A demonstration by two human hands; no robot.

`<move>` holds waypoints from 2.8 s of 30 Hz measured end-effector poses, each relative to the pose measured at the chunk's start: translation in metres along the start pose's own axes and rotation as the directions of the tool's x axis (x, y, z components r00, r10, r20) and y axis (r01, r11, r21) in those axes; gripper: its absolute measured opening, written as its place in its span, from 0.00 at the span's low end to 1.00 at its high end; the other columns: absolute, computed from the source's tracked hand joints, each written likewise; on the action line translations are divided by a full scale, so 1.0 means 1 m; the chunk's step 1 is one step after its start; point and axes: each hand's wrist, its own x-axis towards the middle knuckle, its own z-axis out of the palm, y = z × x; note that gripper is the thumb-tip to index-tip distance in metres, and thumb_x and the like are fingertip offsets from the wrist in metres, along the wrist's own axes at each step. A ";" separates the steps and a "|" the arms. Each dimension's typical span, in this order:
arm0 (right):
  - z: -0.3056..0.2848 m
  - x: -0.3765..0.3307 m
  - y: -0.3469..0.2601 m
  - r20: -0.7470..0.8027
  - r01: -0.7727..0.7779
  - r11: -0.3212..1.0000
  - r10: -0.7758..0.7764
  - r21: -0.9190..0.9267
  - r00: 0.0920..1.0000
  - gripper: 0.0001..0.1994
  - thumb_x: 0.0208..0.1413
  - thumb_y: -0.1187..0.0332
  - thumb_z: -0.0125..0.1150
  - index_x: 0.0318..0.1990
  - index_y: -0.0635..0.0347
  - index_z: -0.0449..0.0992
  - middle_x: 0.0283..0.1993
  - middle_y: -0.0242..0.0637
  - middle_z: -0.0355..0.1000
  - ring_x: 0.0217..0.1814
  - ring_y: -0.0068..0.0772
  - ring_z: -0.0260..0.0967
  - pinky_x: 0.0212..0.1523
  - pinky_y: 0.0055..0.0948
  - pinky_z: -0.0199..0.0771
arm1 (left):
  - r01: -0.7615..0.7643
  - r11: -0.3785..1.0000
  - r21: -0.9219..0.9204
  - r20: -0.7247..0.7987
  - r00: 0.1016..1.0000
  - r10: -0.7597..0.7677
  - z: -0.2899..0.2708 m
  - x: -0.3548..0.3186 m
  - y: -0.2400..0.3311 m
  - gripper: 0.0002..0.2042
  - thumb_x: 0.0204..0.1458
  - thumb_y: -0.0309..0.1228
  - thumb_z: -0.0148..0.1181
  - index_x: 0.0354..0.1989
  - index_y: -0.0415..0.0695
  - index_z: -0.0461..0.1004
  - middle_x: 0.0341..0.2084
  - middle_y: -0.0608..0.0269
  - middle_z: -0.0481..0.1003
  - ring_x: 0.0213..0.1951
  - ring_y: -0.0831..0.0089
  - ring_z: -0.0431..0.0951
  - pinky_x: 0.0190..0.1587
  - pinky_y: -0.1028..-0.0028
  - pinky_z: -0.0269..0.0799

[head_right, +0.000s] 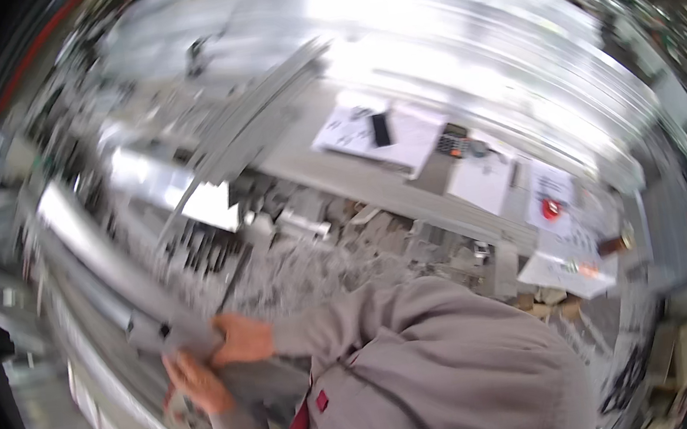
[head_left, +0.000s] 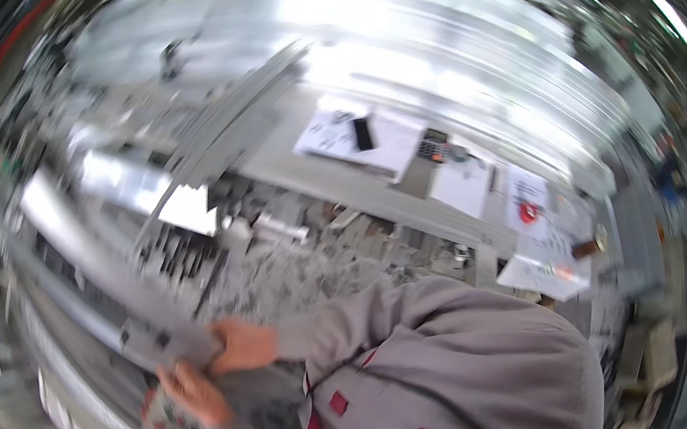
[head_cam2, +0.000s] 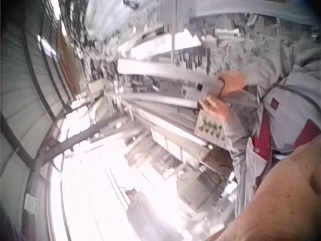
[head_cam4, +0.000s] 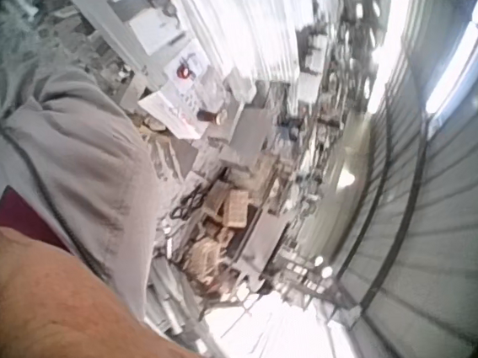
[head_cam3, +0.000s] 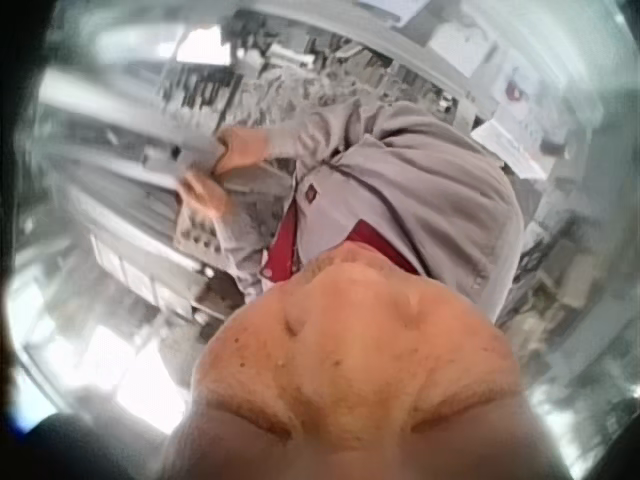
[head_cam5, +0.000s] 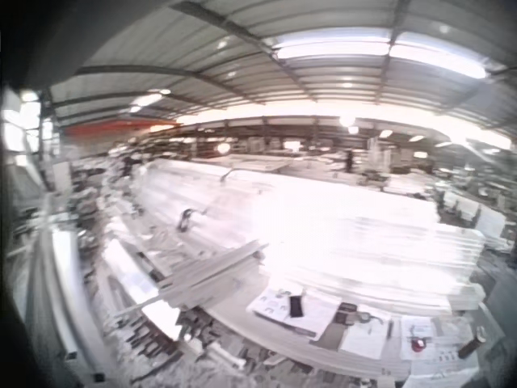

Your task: The person selects aluminum extrusion profiles from a pile, inspects them, and uses a metal-cutting saw to cut one piece. After cutting, the person inspects the cut profile and places it back on the machine for another cut.

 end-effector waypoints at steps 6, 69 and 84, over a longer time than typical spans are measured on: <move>-0.040 0.004 0.003 0.066 -0.008 0.975 -0.006 0.221 0.998 0.18 0.51 0.69 0.76 0.49 0.67 0.83 0.44 0.37 0.83 0.47 0.24 0.79 0.48 0.29 0.81 | -0.030 0.988 -0.155 0.335 0.939 0.081 0.028 -0.005 0.013 0.14 0.57 0.20 0.61 0.51 0.37 0.75 0.38 0.73 0.71 0.41 0.83 0.70 0.44 0.78 0.69; 0.049 0.005 -0.013 0.393 -0.022 0.982 -0.055 0.188 0.918 0.18 0.57 0.71 0.75 0.53 0.66 0.79 0.48 0.34 0.81 0.49 0.24 0.76 0.52 0.29 0.78 | 0.111 0.938 -0.329 0.243 0.970 -0.029 -0.065 -0.042 0.022 0.14 0.65 0.34 0.65 0.54 0.39 0.76 0.45 0.64 0.82 0.47 0.77 0.80 0.51 0.74 0.77; 0.029 0.031 0.087 0.699 -0.175 0.981 0.182 -0.083 0.691 0.13 0.59 0.76 0.72 0.50 0.64 0.79 0.44 0.27 0.79 0.47 0.19 0.74 0.50 0.28 0.78 | -0.070 0.866 -0.494 0.036 0.994 0.101 -0.094 0.002 0.073 0.16 0.65 0.41 0.66 0.51 0.41 0.78 0.42 0.71 0.80 0.44 0.83 0.76 0.48 0.76 0.72</move>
